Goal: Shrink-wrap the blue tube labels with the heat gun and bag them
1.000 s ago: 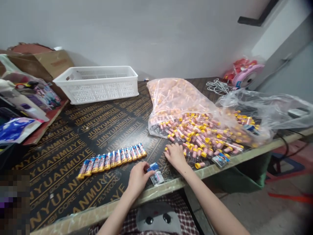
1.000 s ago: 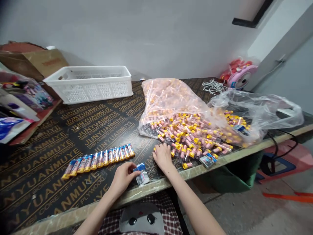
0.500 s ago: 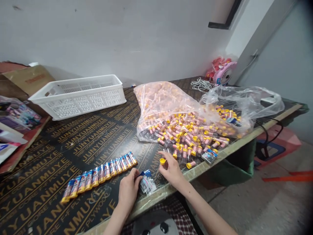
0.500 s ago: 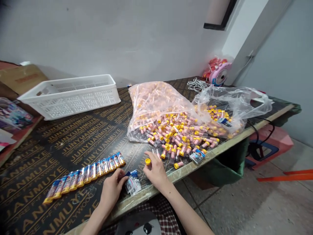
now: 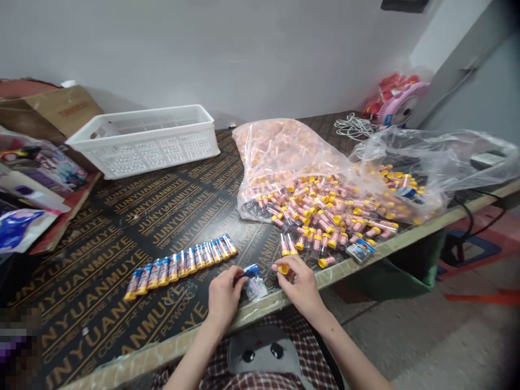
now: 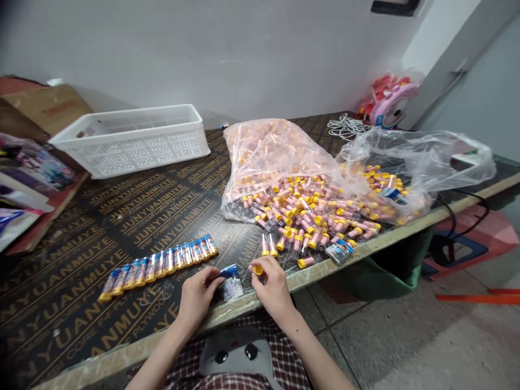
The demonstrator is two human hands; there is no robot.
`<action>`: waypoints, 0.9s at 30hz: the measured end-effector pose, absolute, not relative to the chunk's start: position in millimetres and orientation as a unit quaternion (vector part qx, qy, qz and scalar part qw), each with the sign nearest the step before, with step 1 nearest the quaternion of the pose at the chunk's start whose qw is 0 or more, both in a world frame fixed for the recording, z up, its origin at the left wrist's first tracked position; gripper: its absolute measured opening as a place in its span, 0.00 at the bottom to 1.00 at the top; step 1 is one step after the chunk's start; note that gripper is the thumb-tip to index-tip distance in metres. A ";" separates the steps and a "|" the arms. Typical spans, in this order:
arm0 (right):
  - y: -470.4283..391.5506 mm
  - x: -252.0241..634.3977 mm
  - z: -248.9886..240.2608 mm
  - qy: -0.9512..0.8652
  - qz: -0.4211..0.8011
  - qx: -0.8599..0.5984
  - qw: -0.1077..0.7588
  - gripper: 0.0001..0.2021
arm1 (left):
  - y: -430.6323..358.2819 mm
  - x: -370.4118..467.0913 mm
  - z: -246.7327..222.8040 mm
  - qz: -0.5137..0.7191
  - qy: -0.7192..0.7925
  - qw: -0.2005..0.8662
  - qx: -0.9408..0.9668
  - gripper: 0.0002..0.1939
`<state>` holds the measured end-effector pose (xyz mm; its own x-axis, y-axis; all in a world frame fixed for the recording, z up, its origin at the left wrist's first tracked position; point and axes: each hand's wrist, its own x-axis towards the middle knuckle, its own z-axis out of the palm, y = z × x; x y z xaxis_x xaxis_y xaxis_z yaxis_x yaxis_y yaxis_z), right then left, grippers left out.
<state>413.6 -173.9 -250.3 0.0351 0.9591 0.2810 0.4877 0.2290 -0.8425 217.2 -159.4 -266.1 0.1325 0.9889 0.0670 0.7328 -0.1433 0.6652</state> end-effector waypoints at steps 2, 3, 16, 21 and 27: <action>-174.5 412.3 -250.9 -0.645 0.265 -0.557 0.451 0.07 | -160.8 218.4 -265.1 0.258 0.611 0.248 0.706 0.03; -174.7 411.6 -250.7 -0.646 0.264 -0.553 0.455 0.07 | -161.5 219.0 -263.9 0.264 0.610 0.240 0.708 0.03; -202.4 387.1 -248.3 -0.634 0.276 -0.505 0.516 0.14 | -154.2 203.8 -263.1 0.516 0.551 0.579 0.307 0.21; -208.8 378.8 -252.6 -0.639 0.253 -0.503 0.525 0.13 | -152.8 202.5 -259.0 0.552 0.526 0.620 0.184 0.19; -212.6 374.9 -251.3 -0.649 0.243 -0.493 0.526 0.14 | -156.3 203.7 -257.9 0.580 0.542 0.585 0.165 0.19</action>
